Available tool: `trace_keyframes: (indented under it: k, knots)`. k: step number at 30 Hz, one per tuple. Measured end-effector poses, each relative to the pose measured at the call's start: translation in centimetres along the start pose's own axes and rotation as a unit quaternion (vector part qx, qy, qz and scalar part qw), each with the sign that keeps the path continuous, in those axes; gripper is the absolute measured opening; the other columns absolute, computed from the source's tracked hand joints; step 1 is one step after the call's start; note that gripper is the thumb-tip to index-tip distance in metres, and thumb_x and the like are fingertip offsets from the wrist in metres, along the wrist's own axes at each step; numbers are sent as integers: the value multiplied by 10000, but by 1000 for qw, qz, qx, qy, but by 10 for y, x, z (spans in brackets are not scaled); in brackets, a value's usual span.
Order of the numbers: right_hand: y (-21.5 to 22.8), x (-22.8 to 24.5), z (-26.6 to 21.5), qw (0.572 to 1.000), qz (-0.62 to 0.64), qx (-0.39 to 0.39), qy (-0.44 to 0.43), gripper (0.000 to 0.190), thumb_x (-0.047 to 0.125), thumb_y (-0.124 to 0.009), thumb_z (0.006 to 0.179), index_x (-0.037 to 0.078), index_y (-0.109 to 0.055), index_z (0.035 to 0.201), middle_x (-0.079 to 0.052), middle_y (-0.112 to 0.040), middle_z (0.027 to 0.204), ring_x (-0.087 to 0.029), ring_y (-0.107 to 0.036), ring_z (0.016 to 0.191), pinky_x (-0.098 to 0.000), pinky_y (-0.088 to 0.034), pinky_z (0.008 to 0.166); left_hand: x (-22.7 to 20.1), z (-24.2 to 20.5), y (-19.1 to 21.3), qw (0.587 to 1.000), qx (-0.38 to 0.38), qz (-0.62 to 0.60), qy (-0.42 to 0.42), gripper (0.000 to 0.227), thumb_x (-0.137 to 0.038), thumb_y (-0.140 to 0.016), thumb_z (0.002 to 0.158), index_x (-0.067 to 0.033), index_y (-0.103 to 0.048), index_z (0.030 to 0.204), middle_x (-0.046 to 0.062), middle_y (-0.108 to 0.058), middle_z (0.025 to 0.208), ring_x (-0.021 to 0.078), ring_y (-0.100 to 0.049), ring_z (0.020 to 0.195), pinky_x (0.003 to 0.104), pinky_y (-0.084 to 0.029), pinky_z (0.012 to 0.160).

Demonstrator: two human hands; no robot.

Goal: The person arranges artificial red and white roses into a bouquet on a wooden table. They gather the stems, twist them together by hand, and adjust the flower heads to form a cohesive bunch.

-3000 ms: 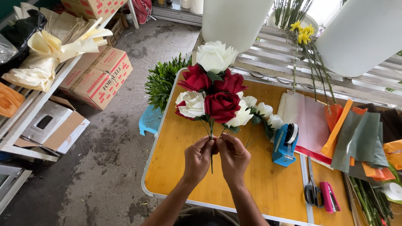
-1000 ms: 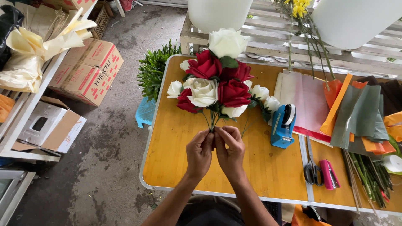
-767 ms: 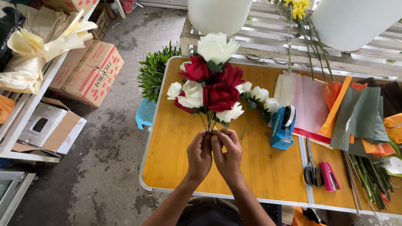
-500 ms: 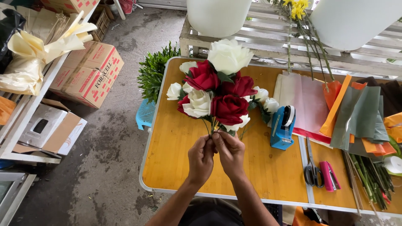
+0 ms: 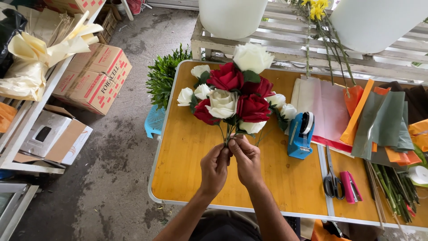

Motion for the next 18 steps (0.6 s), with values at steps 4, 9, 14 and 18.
trace_keyframes:
  k: [4, 9, 14, 18]
  knots:
    - [-1, -1, -2, 1000, 19, 0, -13, 243, 53, -619, 1033, -20, -700, 815, -100, -579, 808, -158, -558, 638, -312, -541, 429, 8, 1, -1, 999, 33, -12, 11, 244, 35, -465, 1055, 19, -709, 1047, 74, -624, 743, 120, -529, 606, 296, -522, 566]
    - [-15, 21, -2, 999, 22, 20, -19, 264, 32, -586, 1041, -5, -664, 791, -105, -580, 661, -193, -592, 520, -316, -523, 475, 10, 2, 0, 997, 54, -34, 45, 243, 35, -451, 1061, 35, -694, 1057, 58, -590, 719, 111, -510, 607, 289, -514, 561]
    - [-14, 31, 1, 999, 5, 29, -16, 283, 32, -572, 1049, 14, -643, 776, -118, -594, 572, -215, -621, 460, -309, -491, 504, 9, 11, 2, 993, 89, -33, 65, 213, 46, -495, 1048, 62, -706, 1070, 76, -622, 708, 117, -549, 594, 300, -533, 556]
    - [0, 16, 2, 997, -16, 24, -73, 219, 52, -638, 1025, -8, -704, 826, -114, -618, 616, -144, -535, 581, -289, -494, 525, 7, 21, -1, 982, 147, -9, 120, 151, 28, -602, 1006, 43, -752, 1015, 128, -699, 717, 110, -607, 661, 334, -561, 603]
Point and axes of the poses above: each hand's wrist, its own z-axis towards the middle knuckle, its own y-axis out of the back of the hand, x = y × z, the point moved 6 cm from there along z, towards the middle knuckle
